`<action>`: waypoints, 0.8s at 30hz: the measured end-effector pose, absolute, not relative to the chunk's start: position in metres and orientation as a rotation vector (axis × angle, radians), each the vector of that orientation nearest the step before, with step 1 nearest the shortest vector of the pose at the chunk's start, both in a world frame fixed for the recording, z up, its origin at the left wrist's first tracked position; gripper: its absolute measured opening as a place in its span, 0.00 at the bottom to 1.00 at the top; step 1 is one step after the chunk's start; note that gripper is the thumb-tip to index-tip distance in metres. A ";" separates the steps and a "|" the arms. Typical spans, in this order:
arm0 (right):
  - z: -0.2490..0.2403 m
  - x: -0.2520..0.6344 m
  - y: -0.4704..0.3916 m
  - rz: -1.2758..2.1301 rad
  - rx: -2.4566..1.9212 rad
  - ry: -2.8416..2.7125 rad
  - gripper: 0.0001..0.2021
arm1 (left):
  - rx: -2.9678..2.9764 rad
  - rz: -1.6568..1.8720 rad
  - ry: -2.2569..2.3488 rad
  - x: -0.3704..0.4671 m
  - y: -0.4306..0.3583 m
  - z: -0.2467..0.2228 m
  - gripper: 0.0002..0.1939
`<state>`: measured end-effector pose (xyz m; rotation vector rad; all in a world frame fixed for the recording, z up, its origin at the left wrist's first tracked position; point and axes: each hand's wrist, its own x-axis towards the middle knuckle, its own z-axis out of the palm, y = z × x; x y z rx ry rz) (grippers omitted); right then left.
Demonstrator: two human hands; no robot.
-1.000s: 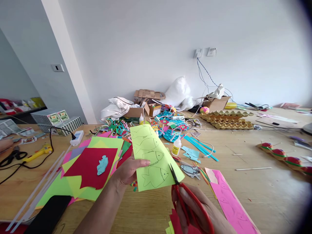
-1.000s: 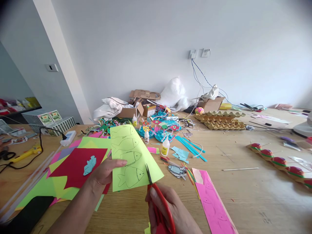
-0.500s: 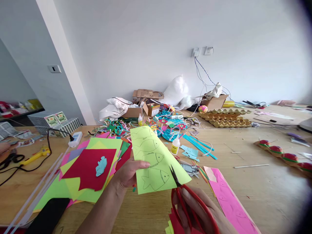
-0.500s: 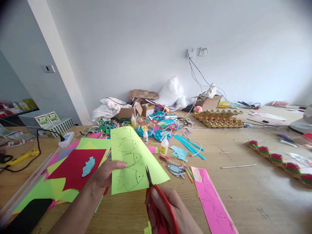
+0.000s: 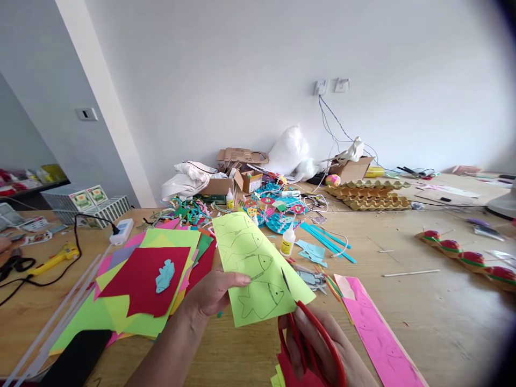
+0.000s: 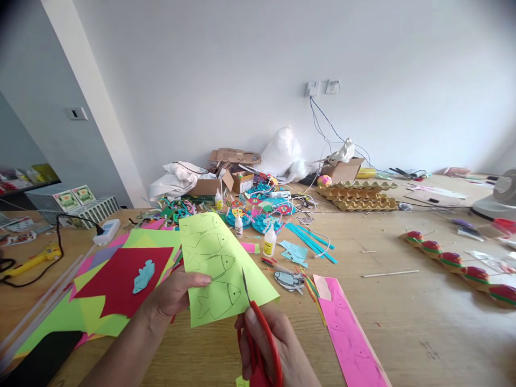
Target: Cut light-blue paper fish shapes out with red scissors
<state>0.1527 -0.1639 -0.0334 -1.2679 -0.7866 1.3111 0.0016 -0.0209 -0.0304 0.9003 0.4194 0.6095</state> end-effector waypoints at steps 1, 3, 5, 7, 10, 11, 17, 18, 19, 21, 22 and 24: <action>-0.033 0.153 -0.164 1.313 -1.263 -0.786 0.26 | 0.916 0.610 0.415 0.001 -0.021 -0.031 0.24; -0.032 0.153 -0.164 1.311 -1.254 -0.782 0.26 | 0.946 0.600 0.411 0.001 -0.020 -0.031 0.23; -0.033 0.152 -0.164 1.295 -1.253 -0.781 0.26 | 0.967 0.598 0.408 0.001 -0.021 -0.030 0.23; -0.034 0.151 -0.163 1.282 -1.243 -0.773 0.26 | 0.980 0.611 0.406 0.001 -0.021 -0.028 0.23; -0.035 0.150 -0.162 1.308 -1.196 -0.737 0.25 | 0.986 0.628 0.415 0.001 -0.021 -0.027 0.24; -0.035 0.150 -0.162 1.318 -1.191 -0.733 0.25 | 0.988 0.633 0.420 0.001 -0.021 -0.026 0.24; -0.030 0.155 -0.163 1.301 -1.277 -0.805 0.27 | 1.017 0.649 0.422 -0.001 -0.020 -0.028 0.23; -0.029 0.156 -0.163 1.300 -1.279 -0.811 0.27 | 1.024 0.649 0.417 -0.001 -0.020 -0.028 0.23; -0.029 0.157 -0.164 1.301 -1.279 -0.812 0.27 | 1.030 0.649 0.412 -0.002 -0.020 -0.028 0.23; -0.030 0.157 -0.163 1.301 -1.284 -0.803 0.27 | 1.040 0.654 0.410 -0.001 -0.020 -0.027 0.23; -0.031 0.156 -0.163 1.301 -1.289 -0.793 0.27 | 1.040 0.660 0.413 -0.001 -0.020 -0.027 0.23; -0.032 0.154 -0.163 1.309 -1.287 -0.744 0.26 | 1.025 0.665 0.423 -0.001 -0.020 -0.027 0.24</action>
